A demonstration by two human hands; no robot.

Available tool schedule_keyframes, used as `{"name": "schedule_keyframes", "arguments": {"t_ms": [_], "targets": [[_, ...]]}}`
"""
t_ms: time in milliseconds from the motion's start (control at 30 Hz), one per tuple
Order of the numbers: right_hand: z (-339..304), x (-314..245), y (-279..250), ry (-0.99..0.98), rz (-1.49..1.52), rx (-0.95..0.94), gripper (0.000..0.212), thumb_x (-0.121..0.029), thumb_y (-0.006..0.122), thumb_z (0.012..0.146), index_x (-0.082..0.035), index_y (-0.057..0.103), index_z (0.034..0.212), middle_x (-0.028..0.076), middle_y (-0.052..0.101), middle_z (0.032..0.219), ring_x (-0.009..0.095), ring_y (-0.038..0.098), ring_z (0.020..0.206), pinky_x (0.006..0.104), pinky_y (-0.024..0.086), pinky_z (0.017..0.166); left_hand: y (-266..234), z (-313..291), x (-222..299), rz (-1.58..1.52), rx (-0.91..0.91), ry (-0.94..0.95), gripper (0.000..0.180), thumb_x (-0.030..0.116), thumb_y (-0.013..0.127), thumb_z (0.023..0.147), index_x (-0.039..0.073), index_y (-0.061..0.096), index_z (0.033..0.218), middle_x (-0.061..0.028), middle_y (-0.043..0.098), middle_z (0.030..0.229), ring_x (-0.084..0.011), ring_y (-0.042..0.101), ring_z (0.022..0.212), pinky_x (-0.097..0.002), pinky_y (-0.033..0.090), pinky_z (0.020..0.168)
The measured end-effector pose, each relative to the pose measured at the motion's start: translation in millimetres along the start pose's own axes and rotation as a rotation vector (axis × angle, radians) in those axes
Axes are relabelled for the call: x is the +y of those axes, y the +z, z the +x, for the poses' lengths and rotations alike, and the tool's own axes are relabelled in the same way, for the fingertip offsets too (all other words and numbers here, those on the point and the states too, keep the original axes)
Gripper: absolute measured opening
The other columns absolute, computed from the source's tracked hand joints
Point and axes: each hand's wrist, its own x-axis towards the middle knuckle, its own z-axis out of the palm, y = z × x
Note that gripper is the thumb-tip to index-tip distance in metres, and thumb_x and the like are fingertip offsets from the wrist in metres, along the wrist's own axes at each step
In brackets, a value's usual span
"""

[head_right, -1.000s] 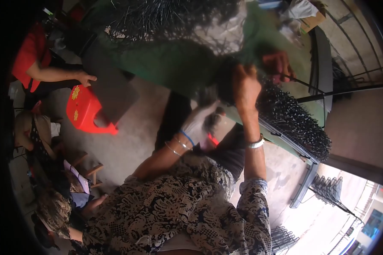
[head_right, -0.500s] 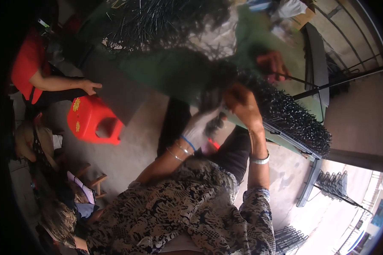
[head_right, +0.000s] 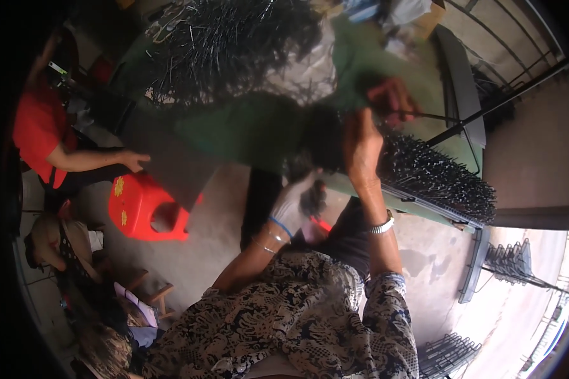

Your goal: Manual assembly of synthetic needles into a wire frame to create artificial tree branches.

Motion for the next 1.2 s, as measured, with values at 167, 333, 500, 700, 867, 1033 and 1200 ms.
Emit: {"name": "schedule_keyframes", "arguments": {"t_ms": [167,333,500,700,867,1033,1200], "targets": [[6,-5,5,-0.054,-0.013,-0.007,0.010,-0.004,0.062,0.091,-0.006,0.055,0.097,0.014,0.063,0.074,0.024,0.060,0.061,0.0327,0.050,0.061,-4,-2,2,0.002,-0.016,-0.040,0.020,0.028,0.066,0.095,0.011,0.069,0.106,-0.0025,0.065,0.071,-0.0107,0.058,0.055,-0.0237,0.046,0.046],[3,-1,5,-0.001,0.009,-0.089,0.008,-0.005,0.063,0.091,-0.006,0.056,0.094,0.015,0.063,0.075,0.030,0.062,0.063,0.0352,0.049,0.061,5,-14,4,0.035,0.008,-0.028,0.018,0.027,0.068,0.094,0.011,0.070,0.101,-0.0019,0.065,0.070,-0.0091,0.057,0.052,-0.0225,0.043,0.043],[5,-12,10,-0.126,-0.153,-0.188,0.005,-0.009,0.064,0.089,-0.008,0.061,0.092,0.015,0.060,0.084,0.039,0.061,0.072,0.0433,0.048,0.062,9,-21,5,0.125,0.022,-0.034,0.018,0.027,0.070,0.091,0.009,0.068,0.094,-0.0034,0.068,0.072,-0.0092,0.057,0.050,-0.0233,0.043,0.041],[8,2,16,-0.138,-0.323,-0.355,0.010,-0.019,0.067,0.086,-0.011,0.064,0.093,0.016,0.059,0.090,0.039,0.062,0.077,0.0456,0.048,0.064,25,-27,-3,0.228,0.082,0.024,0.019,0.029,0.073,0.089,0.011,0.068,0.094,-0.0032,0.069,0.074,-0.0089,0.056,0.048,-0.0229,0.042,0.040],[-5,-11,-25,0.014,-0.006,-0.343,0.023,-0.026,0.070,0.089,-0.004,0.067,0.089,0.007,0.057,0.069,0.018,0.055,0.059,0.0328,0.044,0.056,26,-38,-1,0.306,0.081,0.054,0.020,0.031,0.074,0.088,0.012,0.069,0.093,-0.0026,0.069,0.074,-0.0082,0.055,0.047,-0.0222,0.041,0.040],[-29,-25,-58,0.254,0.326,-0.671,0.019,-0.018,0.065,0.092,0.000,0.064,0.086,0.002,0.059,0.068,0.008,0.050,0.057,0.0254,0.040,0.051,25,-29,-8,0.369,0.082,0.057,0.019,0.031,0.074,0.088,0.012,0.070,0.092,-0.0020,0.068,0.072,-0.0078,0.054,0.046,-0.0219,0.040,0.040],[-32,-27,-67,0.337,0.372,-0.555,0.010,-0.008,0.058,0.093,0.000,0.062,0.088,0.003,0.061,0.071,0.008,0.051,0.054,0.0238,0.040,0.049,19,-9,-19,0.106,-0.099,0.015,0.019,0.030,0.071,0.091,0.013,0.068,0.099,-0.0032,0.069,0.078,-0.0111,0.060,0.054,-0.0248,0.046,0.043]]}}
